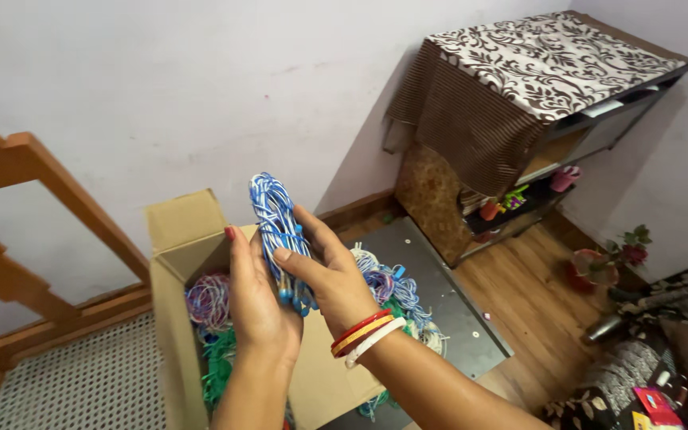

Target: The person picks up coiled string lights one at a time from a metal tray and a pile beside an open cardboard box, arranges each coil in their hands, and places the coils into the box, which gradually fills with white, green, blue and multicolored light strands.

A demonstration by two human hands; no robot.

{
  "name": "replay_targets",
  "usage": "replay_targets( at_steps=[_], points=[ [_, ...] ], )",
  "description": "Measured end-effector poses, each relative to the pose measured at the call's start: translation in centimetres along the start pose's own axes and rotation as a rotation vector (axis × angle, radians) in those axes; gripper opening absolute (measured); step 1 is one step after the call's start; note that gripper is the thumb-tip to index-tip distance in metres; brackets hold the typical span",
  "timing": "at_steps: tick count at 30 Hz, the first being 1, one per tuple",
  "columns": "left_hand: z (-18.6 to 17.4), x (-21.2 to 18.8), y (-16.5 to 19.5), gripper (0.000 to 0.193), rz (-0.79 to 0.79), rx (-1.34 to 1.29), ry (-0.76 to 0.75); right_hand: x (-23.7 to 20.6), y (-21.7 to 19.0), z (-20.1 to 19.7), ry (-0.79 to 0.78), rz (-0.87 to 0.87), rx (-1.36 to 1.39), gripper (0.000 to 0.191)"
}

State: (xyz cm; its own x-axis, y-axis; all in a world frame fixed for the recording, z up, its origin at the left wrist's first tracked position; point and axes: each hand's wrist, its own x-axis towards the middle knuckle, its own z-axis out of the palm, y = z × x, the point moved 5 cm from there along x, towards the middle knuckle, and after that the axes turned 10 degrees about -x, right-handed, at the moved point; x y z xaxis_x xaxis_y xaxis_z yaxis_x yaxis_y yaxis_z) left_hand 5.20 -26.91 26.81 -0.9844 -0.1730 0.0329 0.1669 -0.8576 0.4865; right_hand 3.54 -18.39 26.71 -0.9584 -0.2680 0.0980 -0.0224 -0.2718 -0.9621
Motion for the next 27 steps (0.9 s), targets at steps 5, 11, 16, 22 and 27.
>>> replay_targets(
  at_steps=[5, 11, 16, 22, 27],
  points=[
    [-3.6, 0.1, 2.0, 0.083, -0.096, 0.111, 0.132, 0.4, 1.8, 1.9, -0.034, 0.026, -0.157, 0.078],
    [-9.5, 0.1, 3.5, 0.088, -0.098, 0.315, 0.105, 1.1, 6.2, 3.7, -0.033, 0.18, -0.246, 0.081],
    [-15.7, -0.2, 5.2, 0.08, 0.015, 0.521, 0.337, 1.6, 11.3, 4.6, -0.052, 0.287, -0.247, 0.079],
    [-18.8, -1.9, 7.6, 0.072, 0.354, 0.739, 0.341, 2.2, 16.0, 5.3, -0.031, 0.308, -0.402, 0.079],
    [-20.3, -3.5, 7.6, 0.057, 0.406, 1.154, 0.377, 2.1, 18.5, 6.0, -0.021, 0.311, -0.414, 0.079]
  ],
)
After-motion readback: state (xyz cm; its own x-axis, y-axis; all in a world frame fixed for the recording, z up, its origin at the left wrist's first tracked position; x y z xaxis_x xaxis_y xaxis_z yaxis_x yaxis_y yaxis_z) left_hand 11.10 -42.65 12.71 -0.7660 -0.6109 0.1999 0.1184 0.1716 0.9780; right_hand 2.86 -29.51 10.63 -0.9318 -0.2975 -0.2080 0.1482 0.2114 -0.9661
